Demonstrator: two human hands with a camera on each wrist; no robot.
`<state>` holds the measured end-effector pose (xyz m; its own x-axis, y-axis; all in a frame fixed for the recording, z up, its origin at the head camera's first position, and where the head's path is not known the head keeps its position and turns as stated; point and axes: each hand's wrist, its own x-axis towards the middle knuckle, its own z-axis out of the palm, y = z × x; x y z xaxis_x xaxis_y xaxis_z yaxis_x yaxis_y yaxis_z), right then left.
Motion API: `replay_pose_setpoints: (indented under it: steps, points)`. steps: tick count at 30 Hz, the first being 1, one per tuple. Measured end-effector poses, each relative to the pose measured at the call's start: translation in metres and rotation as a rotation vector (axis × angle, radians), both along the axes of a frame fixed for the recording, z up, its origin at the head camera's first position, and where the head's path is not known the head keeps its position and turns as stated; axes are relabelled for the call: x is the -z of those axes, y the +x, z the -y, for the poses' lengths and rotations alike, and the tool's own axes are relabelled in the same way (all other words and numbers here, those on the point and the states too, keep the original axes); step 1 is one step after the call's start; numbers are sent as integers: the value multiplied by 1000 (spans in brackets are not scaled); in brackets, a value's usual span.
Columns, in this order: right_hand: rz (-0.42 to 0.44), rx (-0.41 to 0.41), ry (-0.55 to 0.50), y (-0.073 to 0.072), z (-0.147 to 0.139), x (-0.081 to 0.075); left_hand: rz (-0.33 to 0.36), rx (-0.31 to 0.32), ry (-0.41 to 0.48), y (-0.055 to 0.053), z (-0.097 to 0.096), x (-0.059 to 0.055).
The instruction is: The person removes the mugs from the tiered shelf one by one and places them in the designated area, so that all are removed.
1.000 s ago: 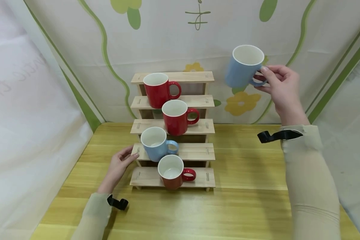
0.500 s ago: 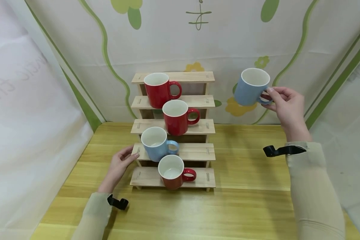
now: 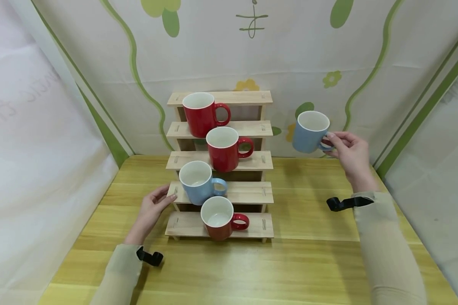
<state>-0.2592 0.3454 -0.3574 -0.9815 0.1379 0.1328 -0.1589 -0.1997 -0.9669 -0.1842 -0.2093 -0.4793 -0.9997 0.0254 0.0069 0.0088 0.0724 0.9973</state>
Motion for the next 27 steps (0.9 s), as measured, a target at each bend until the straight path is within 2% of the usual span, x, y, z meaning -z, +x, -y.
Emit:
replay_pose_setpoints:
  steps: [7,12,15,27]
  points:
    - [3,-2,43,-2,5,27,33,5,-22,3,2,-1]
    - [12,-8,59,-4,9,43,33,8,-29,3,2,-2]
    - [16,-5,63,-5,10,51,28,15,-37,0,2,-3]
    - [50,-2,96,-5,11,73,11,11,-30,1,1,-3]
